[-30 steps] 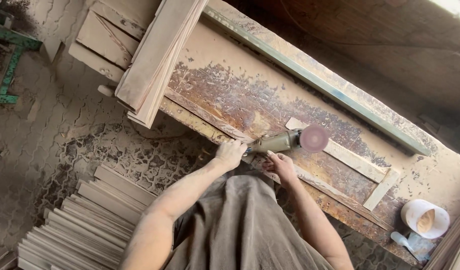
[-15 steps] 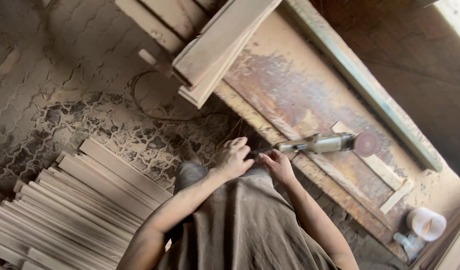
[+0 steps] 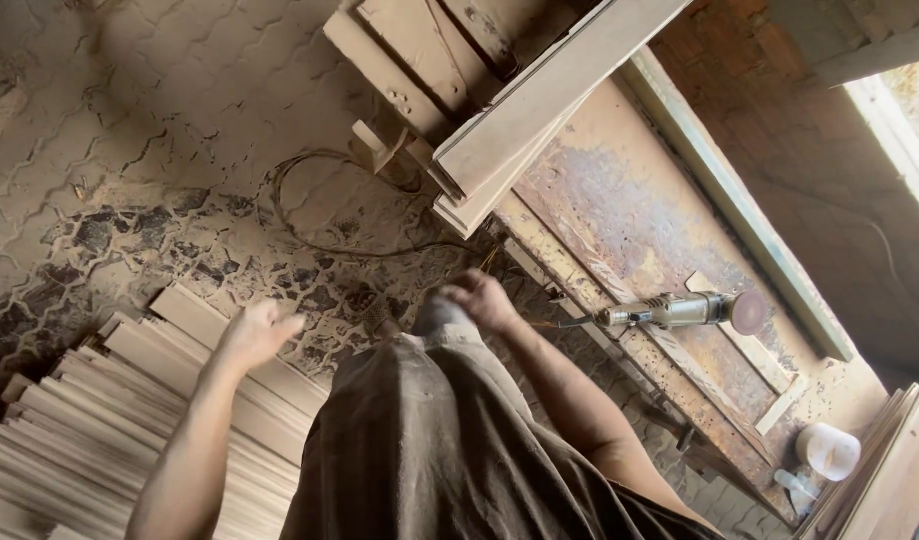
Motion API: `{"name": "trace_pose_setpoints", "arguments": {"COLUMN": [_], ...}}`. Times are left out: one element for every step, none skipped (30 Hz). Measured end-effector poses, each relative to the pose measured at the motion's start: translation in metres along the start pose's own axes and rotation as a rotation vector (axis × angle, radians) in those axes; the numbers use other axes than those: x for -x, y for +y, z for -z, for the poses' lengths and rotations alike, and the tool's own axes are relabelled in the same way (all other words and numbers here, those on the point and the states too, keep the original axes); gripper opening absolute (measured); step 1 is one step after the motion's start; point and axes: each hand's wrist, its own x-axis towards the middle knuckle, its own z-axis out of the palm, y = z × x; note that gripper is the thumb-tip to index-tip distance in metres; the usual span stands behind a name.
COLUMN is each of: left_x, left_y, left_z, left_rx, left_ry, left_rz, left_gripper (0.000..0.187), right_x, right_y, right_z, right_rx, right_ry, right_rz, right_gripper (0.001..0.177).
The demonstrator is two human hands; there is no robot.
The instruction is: The person is sanding wood panels with an angle grinder and applying glue to fill cracks.
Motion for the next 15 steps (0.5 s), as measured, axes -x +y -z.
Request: {"name": "trace_pose_setpoints", "arguments": {"left_x": [-0.002, 0.001, 0.003, 0.002, -0.014, -0.031, -0.049, -0.063, -0.078, -0.090, -0.115, -0.145, -0.174, -0.189, -0.204], "left_y": [0.012, 0.043, 0.075, 0.112, 0.139, 0.166, 0.194, 0.225, 0.258, 0.286, 0.303, 0.326, 0.350, 0.367, 0.383], "left_z": [0.013, 0.028, 0.042, 0.056, 0.057, 0.059, 0.060, 0.063, 0.065, 0.061, 0.047, 0.040, 0.032, 0.032, 0.032], "left_rx": [0.085, 0.074, 0.169, 0.261, 0.246, 0.266, 0.285, 0.273, 0.228, 0.185, 0.176, 0.167, 0.158, 0.133, 0.123], "left_ry": [0.050, 0.047, 0.059, 0.066, 0.060, 0.062, 0.063, 0.060, 0.074, 0.078, 0.064, 0.084, 0.102, 0.078, 0.094], "left_rz": [-0.035, -0.033, -0.132, -0.236, -0.240, -0.368, -0.496, -0.497, -0.592, -0.675, -0.665, -0.729, -0.793, -0.795, -0.816], "left_gripper": [0.066, 0.066, 0.064, 0.064, 0.064, 0.075, 0.086, 0.086, 0.095, 0.104, 0.104, 0.108, 0.112, 0.112, 0.116], "right_x": [-0.005, -0.009, -0.013, -0.016, -0.032, -0.050, -0.069, -0.081, -0.094, -0.103, -0.119, -0.141, -0.163, -0.169, -0.177], "right_y": [-0.006, -0.014, -0.022, -0.029, -0.021, -0.015, -0.009, -0.012, -0.014, -0.011, -0.002, 0.003, 0.008, -0.003, -0.014], "right_z": [0.010, 0.023, 0.037, 0.055, 0.070, 0.086, 0.103, 0.121, 0.141, 0.156, 0.165, 0.181, 0.198, 0.208, 0.219], "right_rx": [-0.055, -0.066, -0.229, -0.394, -0.407, -0.564, -0.721, -0.732, -0.711, -0.687, -0.698, -0.800, -0.902, -0.928, -0.962], "right_ry": [0.101, 0.102, 0.200, 0.306, 0.314, 0.418, 0.521, 0.525, 0.580, 0.629, 0.628, 0.623, 0.617, 0.633, 0.596], "right_rz": [-0.041, -0.044, -0.048, -0.053, -0.058, -0.079, -0.100, -0.102, -0.032, 0.023, 0.006, 0.031, 0.056, 0.040, 0.084], "right_gripper": [0.048, 0.048, 0.048, 0.047, 0.047, 0.053, 0.058, 0.058, 0.068, 0.079, 0.079, 0.089, 0.099, 0.099, 0.104]}}
